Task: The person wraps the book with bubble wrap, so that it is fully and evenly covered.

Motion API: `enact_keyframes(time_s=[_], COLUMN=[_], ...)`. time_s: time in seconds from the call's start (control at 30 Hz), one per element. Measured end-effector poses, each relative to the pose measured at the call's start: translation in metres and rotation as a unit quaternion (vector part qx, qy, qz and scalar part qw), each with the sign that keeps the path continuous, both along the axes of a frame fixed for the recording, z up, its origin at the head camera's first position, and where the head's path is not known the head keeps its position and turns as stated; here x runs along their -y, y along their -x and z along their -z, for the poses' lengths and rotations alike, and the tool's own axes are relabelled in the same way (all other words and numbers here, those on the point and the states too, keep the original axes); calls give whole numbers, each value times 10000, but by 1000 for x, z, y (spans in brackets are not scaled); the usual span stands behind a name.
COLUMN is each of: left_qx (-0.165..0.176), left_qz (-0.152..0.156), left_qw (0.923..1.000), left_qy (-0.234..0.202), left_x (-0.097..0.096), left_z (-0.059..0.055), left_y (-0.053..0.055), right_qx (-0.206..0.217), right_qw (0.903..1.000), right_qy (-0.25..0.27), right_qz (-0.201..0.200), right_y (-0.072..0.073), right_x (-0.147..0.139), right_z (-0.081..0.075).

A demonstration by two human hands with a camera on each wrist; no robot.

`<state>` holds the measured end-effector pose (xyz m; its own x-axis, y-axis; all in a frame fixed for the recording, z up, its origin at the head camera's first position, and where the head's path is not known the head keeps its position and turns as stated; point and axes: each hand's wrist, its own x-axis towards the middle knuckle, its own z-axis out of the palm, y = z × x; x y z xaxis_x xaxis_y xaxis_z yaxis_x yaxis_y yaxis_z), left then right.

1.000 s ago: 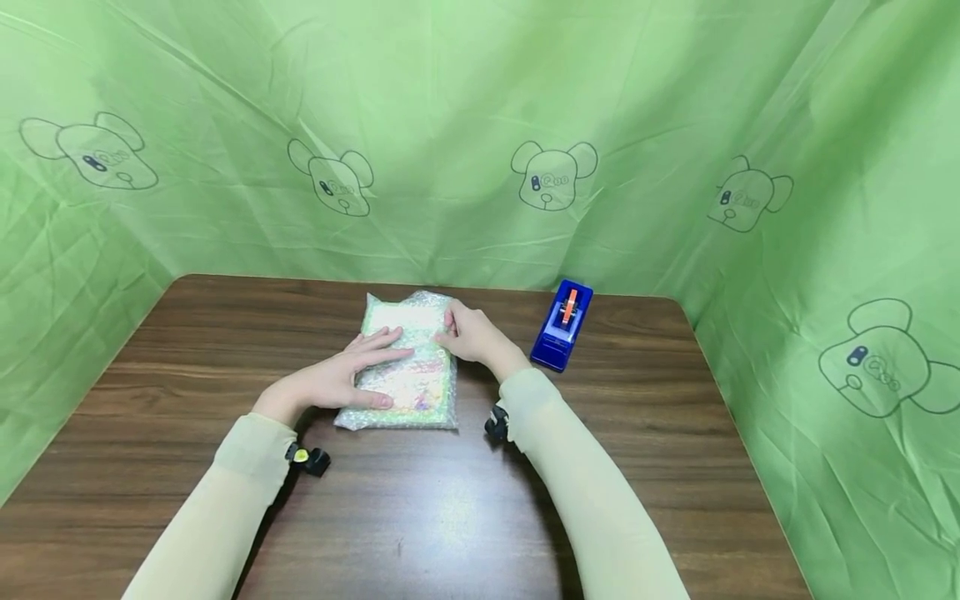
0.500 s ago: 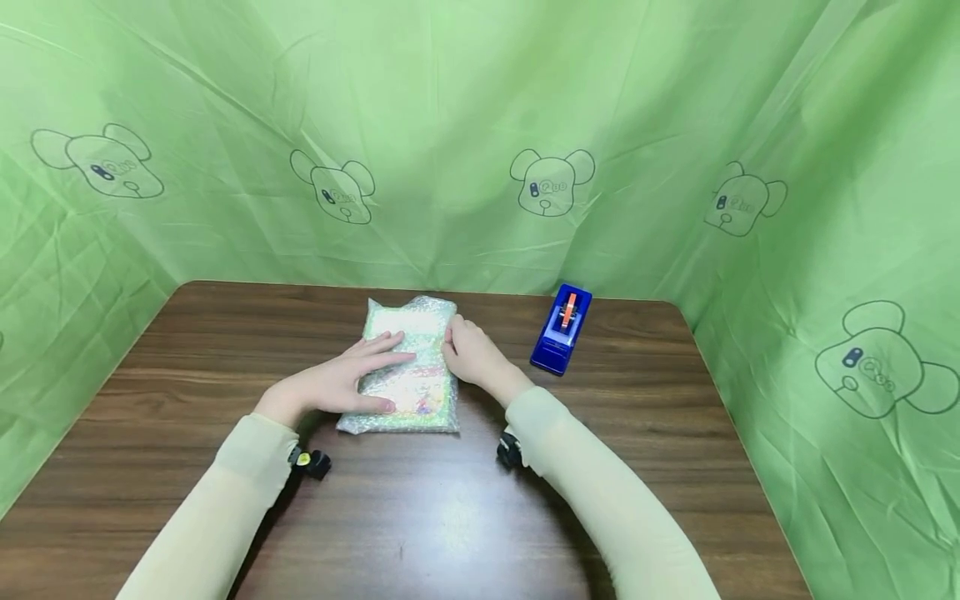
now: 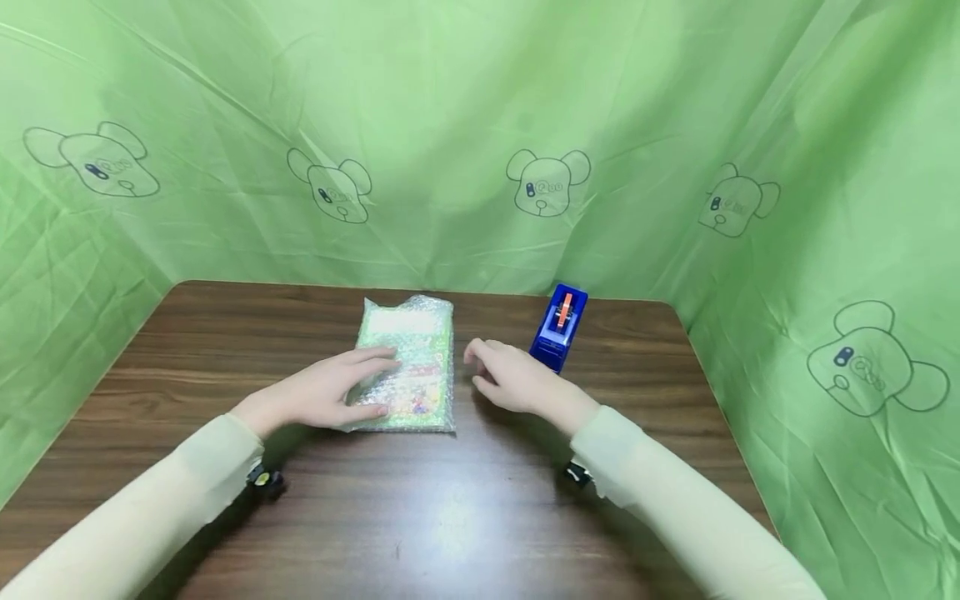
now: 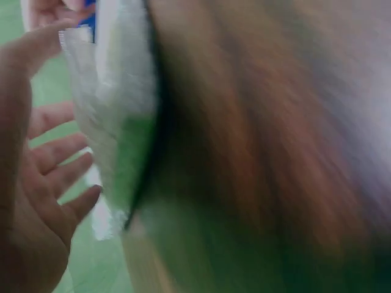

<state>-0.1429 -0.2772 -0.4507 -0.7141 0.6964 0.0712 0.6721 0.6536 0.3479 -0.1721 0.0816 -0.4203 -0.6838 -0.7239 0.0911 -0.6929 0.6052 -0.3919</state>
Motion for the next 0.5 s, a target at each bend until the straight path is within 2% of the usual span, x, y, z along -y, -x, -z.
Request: enact_keyframes(time_s=[0.13, 0.3, 0.5], left_qx=[-32, -258, -624], left_qz=[111, -54, -355], left_qw=[9998, 9992, 9973], left_qy=[-169, -306, 158], left_x=[10, 27, 59], left_z=[-4, -14, -22], left_y=[-4, -10, -23], right_qx=[-155, -599, -1353], right_qw=[9997, 9977, 9906], right_qy=[5, 201, 176], right_qz=[-197, -245, -76], right_y=[-9, -19, -26], right_x=[-28, -68, -126], right_z=[-9, -19, -23])
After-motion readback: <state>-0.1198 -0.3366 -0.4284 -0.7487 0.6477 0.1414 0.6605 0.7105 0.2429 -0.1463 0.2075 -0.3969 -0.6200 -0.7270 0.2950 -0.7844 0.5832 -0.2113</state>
